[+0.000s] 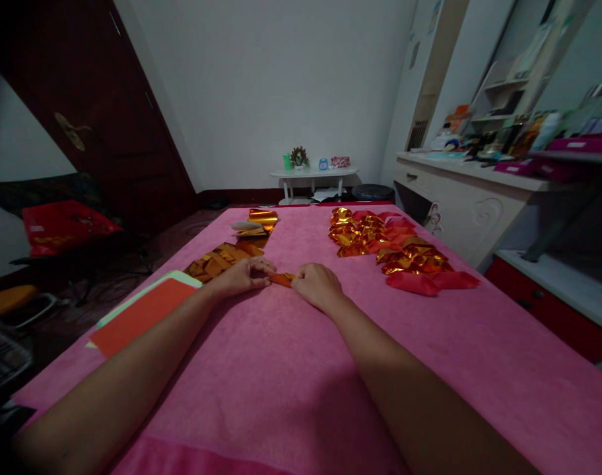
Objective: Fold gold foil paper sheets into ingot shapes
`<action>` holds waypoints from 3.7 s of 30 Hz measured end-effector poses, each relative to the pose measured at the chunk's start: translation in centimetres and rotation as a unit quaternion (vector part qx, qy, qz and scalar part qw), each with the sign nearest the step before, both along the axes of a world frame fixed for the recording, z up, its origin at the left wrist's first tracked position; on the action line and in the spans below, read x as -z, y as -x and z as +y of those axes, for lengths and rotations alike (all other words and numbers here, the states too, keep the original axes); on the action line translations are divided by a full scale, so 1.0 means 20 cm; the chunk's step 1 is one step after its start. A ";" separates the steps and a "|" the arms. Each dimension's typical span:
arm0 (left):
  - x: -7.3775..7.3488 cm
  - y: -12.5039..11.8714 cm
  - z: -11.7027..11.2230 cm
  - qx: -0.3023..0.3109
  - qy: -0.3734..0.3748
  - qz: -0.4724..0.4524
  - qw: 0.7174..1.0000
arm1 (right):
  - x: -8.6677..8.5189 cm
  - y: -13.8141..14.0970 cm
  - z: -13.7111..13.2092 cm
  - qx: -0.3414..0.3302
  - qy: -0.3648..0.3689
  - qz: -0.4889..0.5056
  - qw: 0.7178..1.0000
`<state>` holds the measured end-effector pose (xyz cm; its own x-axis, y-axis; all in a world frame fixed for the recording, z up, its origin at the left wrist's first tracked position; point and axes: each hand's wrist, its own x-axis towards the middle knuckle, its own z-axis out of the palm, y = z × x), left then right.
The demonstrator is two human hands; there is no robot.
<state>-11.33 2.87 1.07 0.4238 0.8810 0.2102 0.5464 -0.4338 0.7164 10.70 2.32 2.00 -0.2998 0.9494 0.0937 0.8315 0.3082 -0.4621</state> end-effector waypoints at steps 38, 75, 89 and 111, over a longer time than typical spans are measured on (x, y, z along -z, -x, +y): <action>0.08 -0.16 -0.04 -0.133 -0.023 -0.134 0.982 | 0.06 -0.01 -0.02 0.026 -0.030 0.121 0.992; -0.01 -0.25 -0.15 -0.054 -0.020 -0.326 0.943 | 0.05 0.00 -0.03 -0.113 0.147 0.496 0.848; -0.01 -0.26 -0.14 -0.070 0.008 -0.328 0.942 | 0.04 -0.02 -0.03 -0.133 0.142 0.478 0.857; 0.01 -0.22 -0.10 -0.133 0.041 -0.346 0.928 | 0.04 0.01 -0.01 -0.035 -0.020 0.499 0.866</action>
<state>-6.94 0.81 0.84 -0.0217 0.9599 0.2794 0.0232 -0.2789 0.9600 10.56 2.07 1.15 -0.1076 0.9217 0.3727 0.0025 0.3751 -0.9270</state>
